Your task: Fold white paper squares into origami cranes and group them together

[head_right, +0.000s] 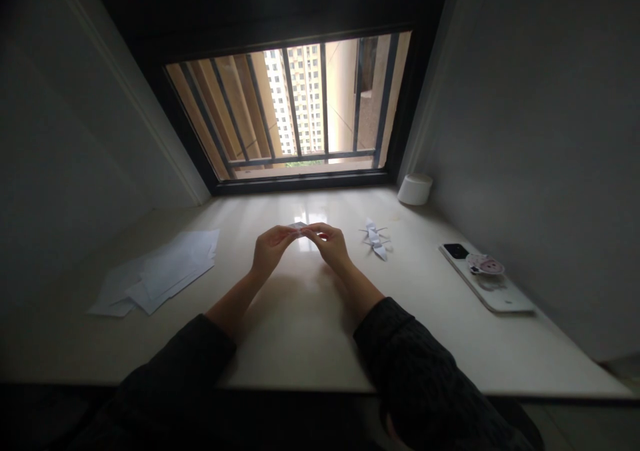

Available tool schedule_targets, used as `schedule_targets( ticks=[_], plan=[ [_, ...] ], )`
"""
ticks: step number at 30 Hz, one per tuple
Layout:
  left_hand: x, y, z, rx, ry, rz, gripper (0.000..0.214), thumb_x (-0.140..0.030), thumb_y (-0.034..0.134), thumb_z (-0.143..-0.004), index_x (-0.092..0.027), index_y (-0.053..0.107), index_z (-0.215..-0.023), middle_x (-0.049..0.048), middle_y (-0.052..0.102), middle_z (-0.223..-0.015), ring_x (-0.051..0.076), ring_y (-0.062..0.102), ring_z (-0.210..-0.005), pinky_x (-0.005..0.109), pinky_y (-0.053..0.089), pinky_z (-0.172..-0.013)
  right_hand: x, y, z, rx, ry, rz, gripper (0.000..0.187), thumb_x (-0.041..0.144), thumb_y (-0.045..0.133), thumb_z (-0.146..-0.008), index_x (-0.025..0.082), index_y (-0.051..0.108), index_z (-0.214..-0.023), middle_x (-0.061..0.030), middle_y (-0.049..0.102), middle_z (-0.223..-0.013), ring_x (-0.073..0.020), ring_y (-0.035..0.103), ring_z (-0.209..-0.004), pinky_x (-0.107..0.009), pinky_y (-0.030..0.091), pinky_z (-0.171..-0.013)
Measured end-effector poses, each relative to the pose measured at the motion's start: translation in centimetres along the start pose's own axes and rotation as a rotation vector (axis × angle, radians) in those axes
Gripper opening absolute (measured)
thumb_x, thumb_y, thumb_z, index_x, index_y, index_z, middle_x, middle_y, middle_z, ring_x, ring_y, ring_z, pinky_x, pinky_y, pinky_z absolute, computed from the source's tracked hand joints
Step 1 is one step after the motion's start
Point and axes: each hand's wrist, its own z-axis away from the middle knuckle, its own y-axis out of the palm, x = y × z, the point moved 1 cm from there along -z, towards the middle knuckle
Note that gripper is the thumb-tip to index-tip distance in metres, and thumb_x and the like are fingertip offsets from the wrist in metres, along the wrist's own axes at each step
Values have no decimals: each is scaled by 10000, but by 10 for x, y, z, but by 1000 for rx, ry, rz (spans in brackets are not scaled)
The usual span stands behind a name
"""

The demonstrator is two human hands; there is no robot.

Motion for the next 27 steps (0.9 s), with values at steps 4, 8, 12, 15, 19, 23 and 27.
schedule_targets(
  ticks=[4, 8, 12, 15, 19, 23, 27],
  plan=[
    [5, -2, -2, -20, 32, -4, 240, -370, 705, -717, -156, 700, -827, 71, 723, -851, 205, 684, -812, 366, 540, -824, 0, 0, 0, 3, 11, -24, 244, 450, 711, -690, 240, 745, -810, -46, 729, -872, -229, 654, -864, -346, 501, -752],
    [1, -4, -2, -24, 103, -73, 191, -357, 684, -746, -178, 691, -813, 52, 722, -840, 198, 686, -803, 350, 547, -809, -2, -1, -1, -12, 43, -51, 253, 440, 753, -634, 237, 751, -784, -42, 735, -810, -224, 665, -797, -341, 500, -741],
    [-7, -8, -1, -14, 187, -284, 139, -346, 657, -775, -224, 696, -827, 26, 722, -864, 191, 686, -809, 326, 545, -791, -1, -1, -1, -17, 50, -55, 249, 438, 758, -624, 238, 751, -772, -39, 733, -778, -218, 660, -764, -351, 500, -740],
    [-11, -9, -1, 10, 224, -312, 157, -351, 641, -789, -236, 704, -877, 27, 724, -911, 192, 684, -834, 322, 545, -785, 2, -1, 0, -11, 41, -79, 235, 427, 756, -629, 240, 751, -771, -38, 732, -790, -211, 657, -762, -341, 498, -729],
    [-10, -9, -2, 40, 238, -254, 172, -352, 669, -763, -213, 713, -854, 38, 727, -879, 193, 684, -822, 334, 550, -789, 5, 0, 2, -6, 42, -91, 219, 421, 748, -642, 239, 751, -764, -36, 731, -785, -211, 658, -769, -332, 494, -725],
    [-6, -9, -4, 24, 216, -195, 167, -342, 701, -732, -198, 715, -815, 42, 727, -835, 192, 685, -779, 341, 556, -774, 5, 1, 2, -9, 54, -73, 202, 408, 749, -646, 238, 750, -754, -35, 732, -787, -213, 658, -785, -333, 487, -737],
    [-3, -8, -4, -6, 179, -117, 143, -322, 714, -720, -192, 712, -780, 43, 724, -798, 193, 684, -759, 343, 559, -765, 6, 1, 1, -4, 47, -55, 179, 397, 750, -647, 244, 749, -738, -31, 730, -771, -212, 658, -774, -332, 488, -726]
  ],
)
